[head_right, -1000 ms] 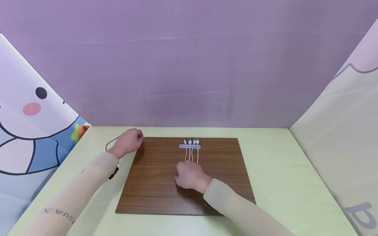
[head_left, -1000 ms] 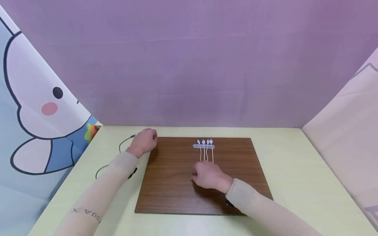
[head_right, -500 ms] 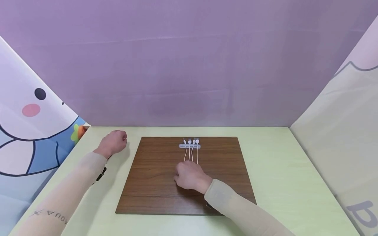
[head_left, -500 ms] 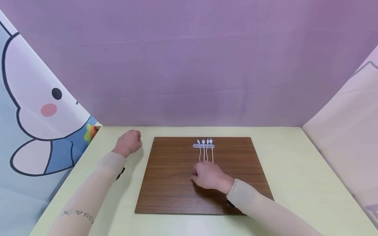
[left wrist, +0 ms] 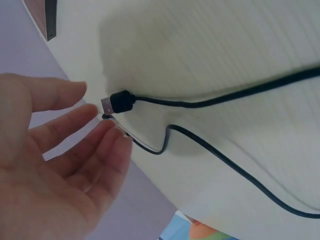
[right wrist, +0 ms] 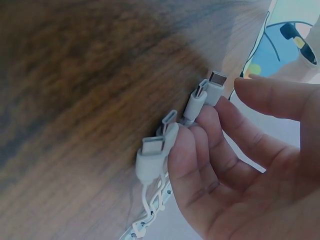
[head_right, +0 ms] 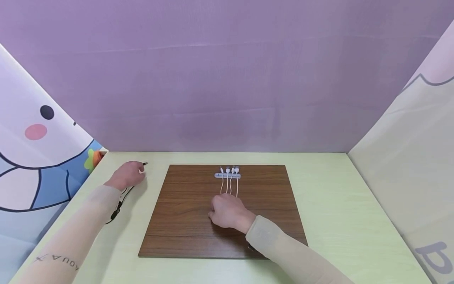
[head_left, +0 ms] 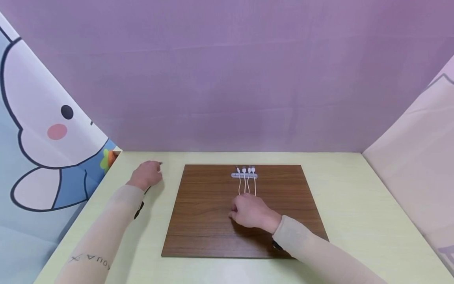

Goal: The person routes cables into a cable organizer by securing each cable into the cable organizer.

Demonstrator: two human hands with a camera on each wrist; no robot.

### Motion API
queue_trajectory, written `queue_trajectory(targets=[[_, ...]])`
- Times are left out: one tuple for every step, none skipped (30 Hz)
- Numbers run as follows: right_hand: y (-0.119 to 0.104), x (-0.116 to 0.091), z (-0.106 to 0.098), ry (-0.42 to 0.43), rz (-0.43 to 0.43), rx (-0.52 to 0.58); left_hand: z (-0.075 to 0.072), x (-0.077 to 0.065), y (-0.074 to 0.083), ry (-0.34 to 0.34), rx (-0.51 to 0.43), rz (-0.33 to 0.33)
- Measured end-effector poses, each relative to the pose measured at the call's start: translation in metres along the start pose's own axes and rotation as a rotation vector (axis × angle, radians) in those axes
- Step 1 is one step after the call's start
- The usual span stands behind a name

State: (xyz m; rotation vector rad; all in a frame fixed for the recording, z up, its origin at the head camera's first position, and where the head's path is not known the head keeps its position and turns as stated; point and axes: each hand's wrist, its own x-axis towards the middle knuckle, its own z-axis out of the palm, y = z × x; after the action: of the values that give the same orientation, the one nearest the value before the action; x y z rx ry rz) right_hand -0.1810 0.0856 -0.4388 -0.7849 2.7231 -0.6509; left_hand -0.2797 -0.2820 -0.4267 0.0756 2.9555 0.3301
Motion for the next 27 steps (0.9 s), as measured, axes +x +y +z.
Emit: queue_trajectory(targets=[[0.0,0.0,0.0,-0.003,0.001,0.001,0.0,0.0,0.0,-0.014,-0.004,-0.006],[0.0,0.0,0.0,-0.006,0.002,0.002,-0.001,-0.001,-0.001,-0.025,-0.008,-0.013],[0.0,0.0,0.0,-0.009,0.002,0.003,-0.001,-0.001,-0.001,-0.043,-0.011,-0.021],[0.0,0.0,0.0,-0.011,0.003,0.002,-0.001,-0.001,-0.001,-0.051,-0.009,-0.023],[0.0,0.0,0.0,-0.013,0.005,0.0,-0.001,-0.002,-0.002,-0.061,-0.01,-0.025],[0.0,0.0,0.0,-0.014,0.005,-0.005,-0.001,-0.002,-0.002,-0.07,-0.012,-0.03],[0.0,0.0,0.0,-0.014,0.006,-0.008,0.0,-0.002,-0.002,-0.075,-0.012,-0.033],[0.0,-0.001,0.0,-0.013,0.006,-0.012,0.0,-0.003,-0.003,-0.079,-0.011,-0.034],[0.0,-0.001,0.0,-0.013,0.006,-0.016,0.001,-0.003,-0.003,-0.082,-0.009,-0.032],[0.0,-0.001,0.0,-0.013,0.004,-0.015,0.002,-0.003,-0.004,-0.079,-0.009,-0.028],[0.0,-0.001,0.0,-0.013,0.003,-0.014,0.002,-0.003,-0.005,-0.08,-0.01,-0.023],[0.001,-0.001,0.0,-0.012,0.001,-0.012,0.003,-0.003,-0.005,-0.077,-0.011,-0.022],[0.0,-0.001,0.0,-0.011,-0.001,-0.008,0.004,-0.003,-0.006,-0.07,-0.009,-0.017],[0.0,-0.001,0.0,-0.01,-0.003,-0.006,0.004,-0.003,-0.006,-0.067,-0.009,-0.014],[0.0,-0.001,-0.001,-0.008,-0.007,-0.001,0.004,-0.003,-0.007,-0.06,-0.008,-0.009],[0.0,-0.001,-0.001,-0.006,-0.008,0.0,0.004,-0.003,-0.007,-0.056,-0.009,-0.007],[0.0,-0.002,-0.001,-0.003,-0.009,-0.002,0.004,-0.002,-0.007,-0.049,-0.01,-0.002],[0.0,-0.001,-0.001,0.0,-0.01,-0.003,0.005,-0.002,-0.007,-0.043,-0.012,0.0],[0.001,-0.001,-0.002,0.002,-0.011,-0.004,0.005,-0.002,-0.007,-0.037,-0.015,0.005],[0.001,-0.001,-0.002,0.004,-0.012,-0.006,0.005,-0.002,-0.007,-0.031,-0.018,0.011],[0.001,-0.001,-0.002,0.007,-0.015,-0.006,0.006,-0.002,-0.007,-0.027,-0.02,0.017],[0.001,-0.001,-0.002,0.011,-0.015,-0.011,0.006,-0.002,-0.006,-0.024,-0.024,0.026],[0.002,-0.001,-0.002,0.016,-0.018,-0.013,0.007,-0.001,-0.006,-0.02,-0.03,0.035],[0.002,-0.001,-0.002,0.02,-0.022,-0.014,0.007,-0.001,-0.006,-0.015,-0.034,0.044],[0.002,-0.001,-0.002,0.024,-0.025,-0.015,0.008,0.0,-0.006,-0.008,-0.039,0.053],[0.002,-0.001,-0.003,0.029,-0.027,-0.015,0.009,0.0,-0.005,0.001,-0.043,0.064],[0.002,-0.001,-0.003,0.034,-0.028,-0.016,0.01,0.001,-0.005,0.011,-0.049,0.075]])
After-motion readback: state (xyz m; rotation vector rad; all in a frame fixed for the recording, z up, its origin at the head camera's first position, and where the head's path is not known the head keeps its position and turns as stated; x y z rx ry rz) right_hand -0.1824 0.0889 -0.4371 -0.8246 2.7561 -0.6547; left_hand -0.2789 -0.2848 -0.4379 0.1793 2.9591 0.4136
